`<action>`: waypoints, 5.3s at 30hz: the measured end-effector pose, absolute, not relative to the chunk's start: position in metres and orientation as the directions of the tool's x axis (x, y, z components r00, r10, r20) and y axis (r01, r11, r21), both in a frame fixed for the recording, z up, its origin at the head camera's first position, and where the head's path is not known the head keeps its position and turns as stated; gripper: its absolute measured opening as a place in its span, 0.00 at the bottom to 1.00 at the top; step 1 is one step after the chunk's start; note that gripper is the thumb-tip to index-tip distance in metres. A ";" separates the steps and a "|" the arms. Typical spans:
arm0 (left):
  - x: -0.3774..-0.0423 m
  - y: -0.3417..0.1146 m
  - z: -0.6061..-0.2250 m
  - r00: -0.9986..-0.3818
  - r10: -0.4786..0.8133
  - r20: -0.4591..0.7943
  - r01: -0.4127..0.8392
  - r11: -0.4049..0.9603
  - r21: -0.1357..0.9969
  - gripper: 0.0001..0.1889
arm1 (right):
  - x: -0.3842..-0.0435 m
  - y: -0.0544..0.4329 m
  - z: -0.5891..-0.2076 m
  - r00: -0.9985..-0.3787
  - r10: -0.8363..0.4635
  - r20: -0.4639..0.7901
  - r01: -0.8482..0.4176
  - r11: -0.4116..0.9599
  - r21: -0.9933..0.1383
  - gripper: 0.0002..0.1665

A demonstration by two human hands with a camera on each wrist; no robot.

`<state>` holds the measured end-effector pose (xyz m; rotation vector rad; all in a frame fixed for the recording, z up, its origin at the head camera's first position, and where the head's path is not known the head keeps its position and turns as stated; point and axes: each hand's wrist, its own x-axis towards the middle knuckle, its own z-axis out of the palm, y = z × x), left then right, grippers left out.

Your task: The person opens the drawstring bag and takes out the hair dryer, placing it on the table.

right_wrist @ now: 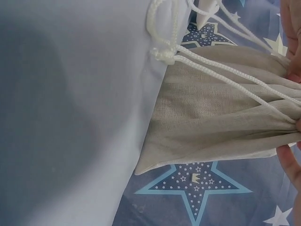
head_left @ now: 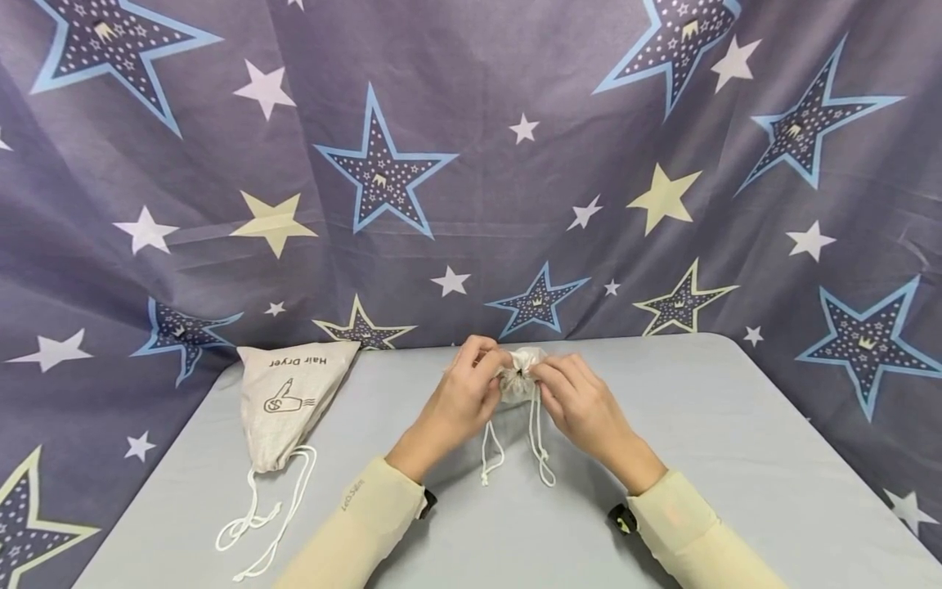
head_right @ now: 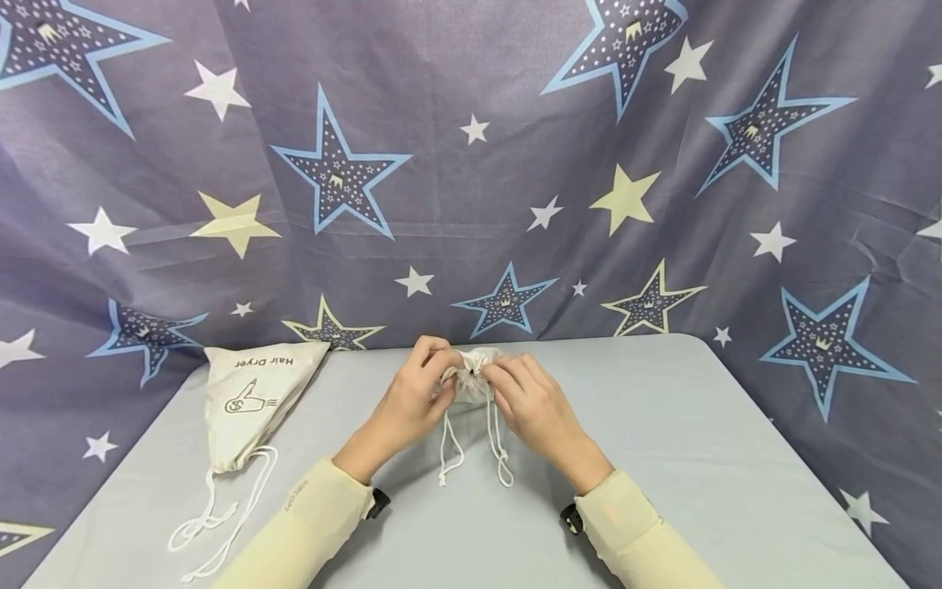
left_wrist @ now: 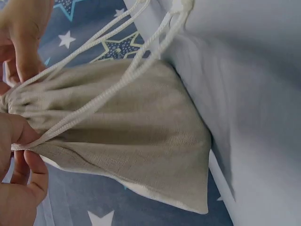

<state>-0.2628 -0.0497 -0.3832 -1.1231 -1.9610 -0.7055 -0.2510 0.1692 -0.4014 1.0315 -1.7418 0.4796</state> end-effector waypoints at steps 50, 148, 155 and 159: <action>-0.271 -0.078 -0.364 -0.237 0.616 0.751 0.924 0.381 -0.021 0.16 | -0.250 0.183 -0.386 -0.054 -0.466 0.883 -0.802 0.548 0.239 0.14; -0.273 -0.090 -0.361 -0.500 0.474 0.724 0.857 0.153 0.492 0.06 | -0.243 0.183 -0.372 -0.176 -0.507 0.844 -0.919 0.392 0.044 0.13; -0.269 -0.083 -0.359 -0.480 0.455 0.750 0.875 0.192 0.444 0.09 | -0.244 0.182 -0.376 -0.177 -0.451 0.874 -0.909 0.415 0.030 0.10; -0.270 -0.085 -0.361 -0.456 0.478 0.751 0.888 0.192 0.417 0.11 | -0.245 0.181 -0.378 -0.230 -0.356 0.906 -0.916 0.393 -0.078 0.12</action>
